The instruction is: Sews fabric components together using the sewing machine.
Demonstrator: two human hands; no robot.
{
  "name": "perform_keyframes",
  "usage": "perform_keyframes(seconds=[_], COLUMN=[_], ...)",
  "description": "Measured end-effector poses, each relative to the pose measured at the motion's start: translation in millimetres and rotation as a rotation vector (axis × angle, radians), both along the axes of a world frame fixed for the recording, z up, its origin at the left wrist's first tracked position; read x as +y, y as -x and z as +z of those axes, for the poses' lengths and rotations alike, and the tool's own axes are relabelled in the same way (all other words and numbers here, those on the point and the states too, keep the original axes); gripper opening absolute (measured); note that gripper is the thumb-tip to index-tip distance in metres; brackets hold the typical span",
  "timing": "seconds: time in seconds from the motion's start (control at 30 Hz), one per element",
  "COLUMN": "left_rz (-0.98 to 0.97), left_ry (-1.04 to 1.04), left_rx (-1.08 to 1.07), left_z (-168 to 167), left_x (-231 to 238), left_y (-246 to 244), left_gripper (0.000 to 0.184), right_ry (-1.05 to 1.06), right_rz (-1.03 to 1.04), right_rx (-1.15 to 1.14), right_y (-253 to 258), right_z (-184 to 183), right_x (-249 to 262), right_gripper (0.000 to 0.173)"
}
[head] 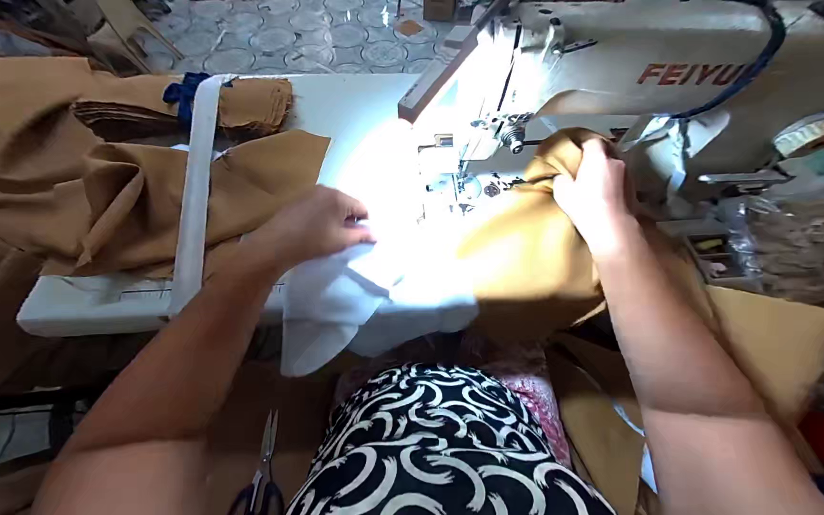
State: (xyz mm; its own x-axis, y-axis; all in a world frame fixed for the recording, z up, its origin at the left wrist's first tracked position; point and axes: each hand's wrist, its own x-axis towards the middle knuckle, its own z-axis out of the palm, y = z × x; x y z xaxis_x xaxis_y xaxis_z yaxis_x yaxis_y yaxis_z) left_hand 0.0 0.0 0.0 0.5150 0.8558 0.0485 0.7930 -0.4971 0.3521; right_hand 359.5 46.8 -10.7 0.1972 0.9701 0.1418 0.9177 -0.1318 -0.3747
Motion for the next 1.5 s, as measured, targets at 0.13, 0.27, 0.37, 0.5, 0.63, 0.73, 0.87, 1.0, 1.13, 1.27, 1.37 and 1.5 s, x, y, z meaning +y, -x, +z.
perform_keyframes(seconds=[0.13,0.27,0.37,0.5,0.63,0.73,0.87,1.0,1.13,1.27,1.37,1.5], left_rz=[0.056,-0.052,-0.120,-0.228,-0.193,-0.175,-0.190,-0.269,-0.566,-0.778,-0.781,-0.788], left_ry=[-0.273,-0.145,-0.094,-0.054,-0.145,-0.154,-0.111,-0.135,-0.172,0.093,0.148,0.149], left_rx=[0.108,0.000,-0.020,-0.010,-0.059,-0.042,-0.015,-0.286,-0.402,-0.309,-0.284,-0.349], left_z=[-36,-69,-92,-85,-73,-88,-98,-77,-47,-48,-51,-57], left_x=[11,-5,12,26,22,22,27,36,62,99,107,109], left_y=[-26,-50,-41,-41,-74,-86,-79,-85,-115,-127,-117,-107], left_gripper=[0.019,0.044,0.056,0.053,0.044,0.058,0.069,0.049,0.044,0.047,0.039,0.043], right_ry=[0.031,0.058,0.104,-0.012,0.004,0.035,-0.081,-0.198,0.097,0.124,0.024,-0.144], right_rz=[0.176,0.394,0.428,0.442,0.391,0.407,0.493,0.571,0.403,0.307,0.294,0.289], right_rx=[-0.006,-0.044,-0.125,-0.071,-0.091,-0.116,0.001,0.192,0.124,0.071,0.108,0.135], right_y=[41,58,37,14,16,9,-1,32,68,78,75,74], right_z=[-27,-66,-77,-82,-82,-81,-79,-66,-45,-38,-43,-54], right_x=[8,-34,-46,-61,-61,-49,-36,-47,-55,-63,-74,-85], right_gripper=[0.083,0.073,0.057,0.054,0.056,0.059,0.049,0.027,0.034,0.031,0.025,0.012])
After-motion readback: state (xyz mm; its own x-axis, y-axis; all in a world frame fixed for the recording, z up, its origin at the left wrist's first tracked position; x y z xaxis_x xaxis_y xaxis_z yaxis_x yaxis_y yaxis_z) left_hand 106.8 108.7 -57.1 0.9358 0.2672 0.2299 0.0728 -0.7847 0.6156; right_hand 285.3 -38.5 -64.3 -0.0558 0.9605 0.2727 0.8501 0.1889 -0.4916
